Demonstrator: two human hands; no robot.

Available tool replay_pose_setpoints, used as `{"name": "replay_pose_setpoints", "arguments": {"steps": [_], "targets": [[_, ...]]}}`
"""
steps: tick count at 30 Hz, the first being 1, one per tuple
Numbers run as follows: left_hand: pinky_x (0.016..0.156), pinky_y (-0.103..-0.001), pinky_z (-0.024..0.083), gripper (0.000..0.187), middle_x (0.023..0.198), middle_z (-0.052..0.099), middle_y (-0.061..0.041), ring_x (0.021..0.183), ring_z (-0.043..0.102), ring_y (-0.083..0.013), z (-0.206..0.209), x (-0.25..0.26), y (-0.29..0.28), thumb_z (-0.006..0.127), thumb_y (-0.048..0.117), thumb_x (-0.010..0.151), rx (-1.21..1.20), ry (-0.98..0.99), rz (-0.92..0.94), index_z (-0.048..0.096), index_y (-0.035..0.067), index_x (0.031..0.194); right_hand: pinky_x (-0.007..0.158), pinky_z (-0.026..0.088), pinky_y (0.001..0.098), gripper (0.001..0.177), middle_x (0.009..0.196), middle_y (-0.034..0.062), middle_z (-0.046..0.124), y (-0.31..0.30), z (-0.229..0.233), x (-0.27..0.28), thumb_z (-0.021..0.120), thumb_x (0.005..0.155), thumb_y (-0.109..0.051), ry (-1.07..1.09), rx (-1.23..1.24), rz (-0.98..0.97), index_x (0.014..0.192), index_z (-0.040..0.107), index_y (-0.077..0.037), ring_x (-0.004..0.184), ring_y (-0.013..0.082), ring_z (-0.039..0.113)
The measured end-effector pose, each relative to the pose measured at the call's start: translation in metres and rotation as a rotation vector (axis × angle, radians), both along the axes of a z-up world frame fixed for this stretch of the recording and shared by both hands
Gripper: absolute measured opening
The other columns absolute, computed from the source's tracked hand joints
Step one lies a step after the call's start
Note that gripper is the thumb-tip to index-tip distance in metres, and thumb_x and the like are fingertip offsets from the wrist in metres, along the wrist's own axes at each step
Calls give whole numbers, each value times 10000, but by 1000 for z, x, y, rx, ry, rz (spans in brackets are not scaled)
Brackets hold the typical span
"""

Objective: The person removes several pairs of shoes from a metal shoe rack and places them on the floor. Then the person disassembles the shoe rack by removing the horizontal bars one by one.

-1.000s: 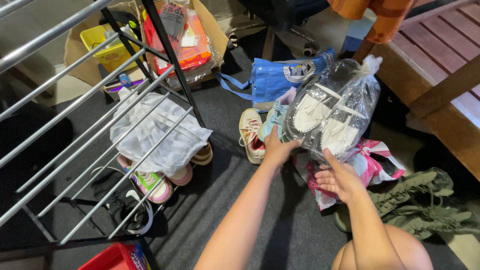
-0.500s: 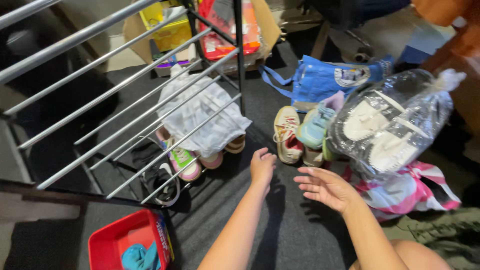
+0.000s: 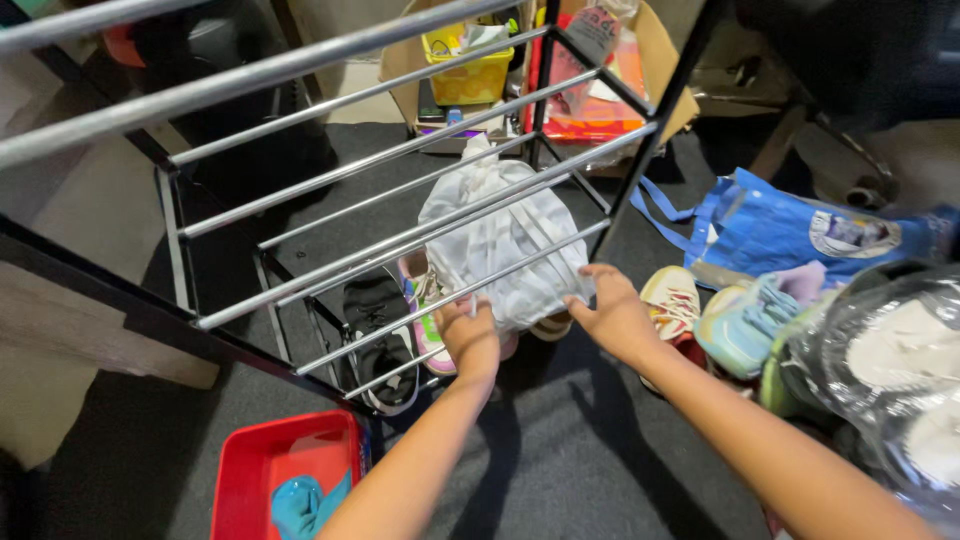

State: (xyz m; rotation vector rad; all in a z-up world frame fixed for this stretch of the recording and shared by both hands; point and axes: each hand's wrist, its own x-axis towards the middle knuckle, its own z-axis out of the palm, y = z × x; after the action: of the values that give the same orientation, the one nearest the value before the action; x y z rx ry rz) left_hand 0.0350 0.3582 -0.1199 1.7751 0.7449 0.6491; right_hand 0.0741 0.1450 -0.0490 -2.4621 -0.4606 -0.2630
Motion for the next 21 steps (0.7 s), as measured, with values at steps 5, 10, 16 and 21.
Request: {"name": "replay_pose_setpoints", "arguments": {"steps": [5, 10, 16, 21], "targets": [[972, -409, 472, 678, 1194, 627, -154, 1134, 592, -315, 2, 29, 26, 924, 280, 652, -48, 26, 208, 581, 42, 1186, 1034, 443, 488, 743, 1290, 221, 625, 42, 10, 24, 654, 931, -461, -196, -601, 49, 1403, 516, 96, 1254, 378, 536], [944, -373, 539, 806, 1213, 702, -171, 1097, 687, -296, 7, 42, 48, 903, 367, 687, -606, -25, -18, 553, 12, 1321, 977, 492, 486, 1016, 1373, 287, 587, 57, 14, 29, 612, 891, -589, 12, -582, -138, 1591, 210, 28, 1168, 470, 612], [904, -328, 533, 828, 1245, 671, -81, 1084, 659, -194, 20, 35, 44, 905, 300, 679, -601, -67, -252, 541, 57, 1382, 966, 512, 444, 1157, 1220, 297, 667, 54, 7, 59, 731, 785, -650, 350, -336, -200, 1571, 223, 31, 1147, 426, 649], [905, -346, 581, 774, 1252, 714, -135, 1072, 714, -224, 14, 27, 53, 882, 76, 678, -718, -157, -347, 556, 10, 1377, 889, 553, 380, 784, 1155, 214, 750, 45, -10, 39, 843, 752, -494, 492, 158, -159, 1294, 650, 38, 1062, 315, 722]]}}
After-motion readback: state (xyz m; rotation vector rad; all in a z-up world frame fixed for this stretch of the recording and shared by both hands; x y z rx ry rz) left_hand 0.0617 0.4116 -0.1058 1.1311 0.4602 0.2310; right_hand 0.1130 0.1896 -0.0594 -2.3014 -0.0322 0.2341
